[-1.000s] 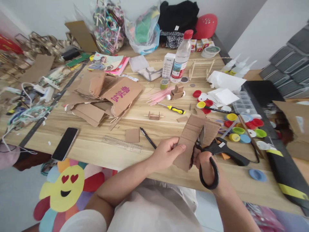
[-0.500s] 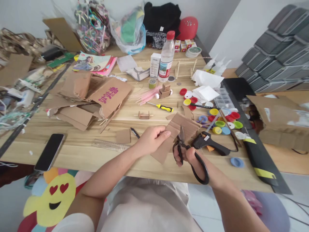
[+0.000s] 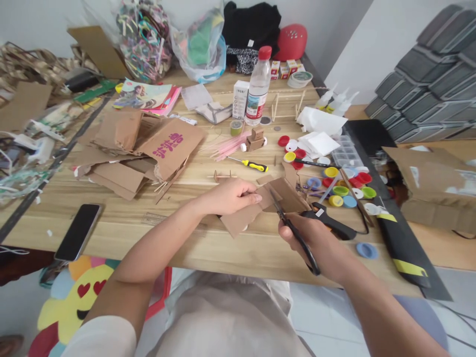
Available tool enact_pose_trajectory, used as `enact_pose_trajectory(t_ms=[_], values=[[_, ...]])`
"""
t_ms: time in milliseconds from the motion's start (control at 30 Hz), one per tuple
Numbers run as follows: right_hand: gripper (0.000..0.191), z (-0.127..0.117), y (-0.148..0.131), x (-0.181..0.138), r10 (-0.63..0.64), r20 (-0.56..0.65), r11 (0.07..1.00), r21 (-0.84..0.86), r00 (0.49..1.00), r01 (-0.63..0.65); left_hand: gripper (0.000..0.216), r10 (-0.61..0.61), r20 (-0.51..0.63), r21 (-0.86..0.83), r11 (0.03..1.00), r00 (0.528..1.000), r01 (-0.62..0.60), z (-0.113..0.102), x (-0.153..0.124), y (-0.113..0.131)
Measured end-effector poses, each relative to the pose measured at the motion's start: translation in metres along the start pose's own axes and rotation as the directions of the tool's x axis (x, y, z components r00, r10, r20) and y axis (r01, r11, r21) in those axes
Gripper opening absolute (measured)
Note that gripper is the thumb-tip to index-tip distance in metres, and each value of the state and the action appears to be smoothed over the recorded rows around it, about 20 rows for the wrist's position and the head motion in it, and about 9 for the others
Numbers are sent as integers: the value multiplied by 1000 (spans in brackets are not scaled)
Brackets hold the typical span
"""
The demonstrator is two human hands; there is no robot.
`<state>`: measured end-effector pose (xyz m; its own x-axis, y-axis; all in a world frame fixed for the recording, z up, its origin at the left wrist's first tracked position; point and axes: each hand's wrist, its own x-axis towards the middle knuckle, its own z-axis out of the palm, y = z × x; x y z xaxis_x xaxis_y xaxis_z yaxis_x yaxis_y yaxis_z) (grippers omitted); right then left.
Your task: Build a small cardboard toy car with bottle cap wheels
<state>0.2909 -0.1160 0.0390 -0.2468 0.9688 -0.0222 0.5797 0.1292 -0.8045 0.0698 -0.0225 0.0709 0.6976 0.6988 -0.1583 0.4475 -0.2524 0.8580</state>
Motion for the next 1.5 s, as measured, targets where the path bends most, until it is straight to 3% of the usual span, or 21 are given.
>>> enact_pose_trajectory(t_ms=[100, 400, 500, 600, 767, 1133, 1300, 1500], values=[[68, 2, 9, 1, 7, -17, 1000, 7, 1000, -7, 38, 0, -18, -20, 1000, 1000, 0, 1, 2, -2], [73, 4, 17, 3, 48, 13, 996, 78, 999, -49, 50, -39, -132, -345, 939, 991, -9, 29, -4, -14], [71, -5, 2, 6, 37, 33, 999, 6, 999, -37, 47, -63, -173, -302, 953, 983, 8, 29, -3, -12], [65, -15, -15, 7, 46, 68, 997, -68, 997, -41, 44, -37, -230, -149, 989, 973, 2, 23, -1, -7], [60, -18, -20, 8, 26, 123, 1000, -6, 992, -26, 44, -46, -228, -28, 999, 973, 40, 13, 3, -2], [72, -18, -15, 13, 42, 199, 999, -3, 979, -43, 42, -86, -165, -132, 989, 983, 64, 13, 7, -3], [77, -18, 2, 15, 39, 197, 997, 56, 980, -51, 41, -58, -187, -178, 984, 981, 24, 13, 6, -7], [76, -15, 16, 17, -3, 217, 999, -49, 976, 14, 43, -37, -191, -119, 993, 981, 14, 12, 7, -5]])
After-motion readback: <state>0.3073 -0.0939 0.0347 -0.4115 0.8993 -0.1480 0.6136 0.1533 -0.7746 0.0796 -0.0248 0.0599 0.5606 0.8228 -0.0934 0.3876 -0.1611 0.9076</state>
